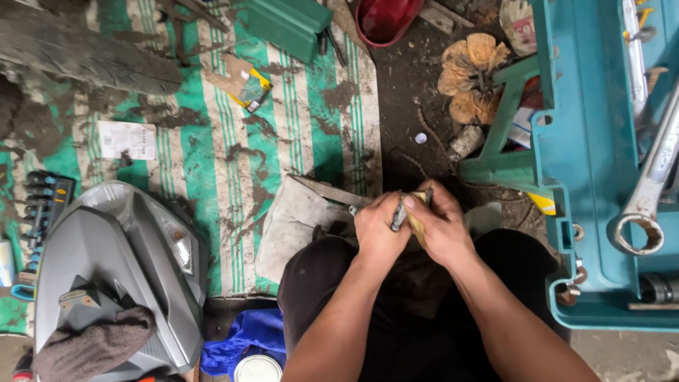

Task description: Cleaning a small engine part with sandpaper and organizing tools during a motorcycle repair

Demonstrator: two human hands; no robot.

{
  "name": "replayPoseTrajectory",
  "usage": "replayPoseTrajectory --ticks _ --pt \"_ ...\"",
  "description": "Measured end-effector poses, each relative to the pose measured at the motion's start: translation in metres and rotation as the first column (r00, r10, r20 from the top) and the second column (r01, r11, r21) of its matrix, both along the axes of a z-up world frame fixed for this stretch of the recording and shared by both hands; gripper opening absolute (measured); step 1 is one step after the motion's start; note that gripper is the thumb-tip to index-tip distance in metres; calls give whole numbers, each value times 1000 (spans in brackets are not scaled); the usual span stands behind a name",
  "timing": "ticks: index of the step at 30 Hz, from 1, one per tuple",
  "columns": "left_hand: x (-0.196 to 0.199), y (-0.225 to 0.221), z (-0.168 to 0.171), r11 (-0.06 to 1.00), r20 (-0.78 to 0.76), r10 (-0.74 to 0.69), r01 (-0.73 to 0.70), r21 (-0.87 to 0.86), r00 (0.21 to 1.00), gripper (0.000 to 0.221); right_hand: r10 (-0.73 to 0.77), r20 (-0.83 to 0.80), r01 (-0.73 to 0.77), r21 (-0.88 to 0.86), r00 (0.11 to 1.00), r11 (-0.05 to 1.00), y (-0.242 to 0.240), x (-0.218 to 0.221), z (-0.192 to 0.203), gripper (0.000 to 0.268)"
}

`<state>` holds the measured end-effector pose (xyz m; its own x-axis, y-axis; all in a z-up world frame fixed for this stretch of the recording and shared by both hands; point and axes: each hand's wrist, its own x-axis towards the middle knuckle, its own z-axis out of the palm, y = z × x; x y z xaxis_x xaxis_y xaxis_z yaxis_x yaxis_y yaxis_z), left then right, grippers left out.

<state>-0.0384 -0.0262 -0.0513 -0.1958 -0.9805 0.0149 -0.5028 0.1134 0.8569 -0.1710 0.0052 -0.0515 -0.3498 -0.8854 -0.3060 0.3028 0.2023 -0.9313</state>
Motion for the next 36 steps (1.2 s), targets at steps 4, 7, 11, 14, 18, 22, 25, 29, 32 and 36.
replayPoseTrajectory --ticks 4,7,11,14,18,22,25,29,32,36 --pt "5 -3 5 1000 6 16 -17 23 1000 20 1 -53 -1 -7 999 1000 -1 4 -3 14" --pt "4 -6 4 999 26 19 -19 31 999 16 26 -22 -26 -13 999 1000 -3 4 8 14" --pt "4 -8 7 998 -59 10 -6 65 998 18 -58 -32 57 -18 998 998 -10 14 8 16" --pt "6 -5 -4 998 -58 10 -6 65 998 20 -59 -26 59 -7 998 998 -7 18 11 17" --pt "4 -6 10 995 -220 45 -24 96 975 18 62 100 -50 -112 993 992 5 0 14 16" --pt "6 -2 3 998 -199 21 -8 70 980 21 63 66 -52 -157 996 986 14 -9 -3 15" --pt "5 -1 -7 999 -154 -13 17 28 988 27 91 -53 -97 -111 994 989 7 -6 13 15" --pt "5 3 -14 1000 -99 -4 4 1 995 18 75 -142 -82 -43 987 996 -3 1 12 21" --pt "10 1 -7 999 -53 -3 0 -41 999 23 70 -131 -77 -50 989 996 2 4 16 19" --pt "5 0 -7 997 -66 -13 18 73 998 20 50 -140 -53 -20 989 998 3 2 8 17"
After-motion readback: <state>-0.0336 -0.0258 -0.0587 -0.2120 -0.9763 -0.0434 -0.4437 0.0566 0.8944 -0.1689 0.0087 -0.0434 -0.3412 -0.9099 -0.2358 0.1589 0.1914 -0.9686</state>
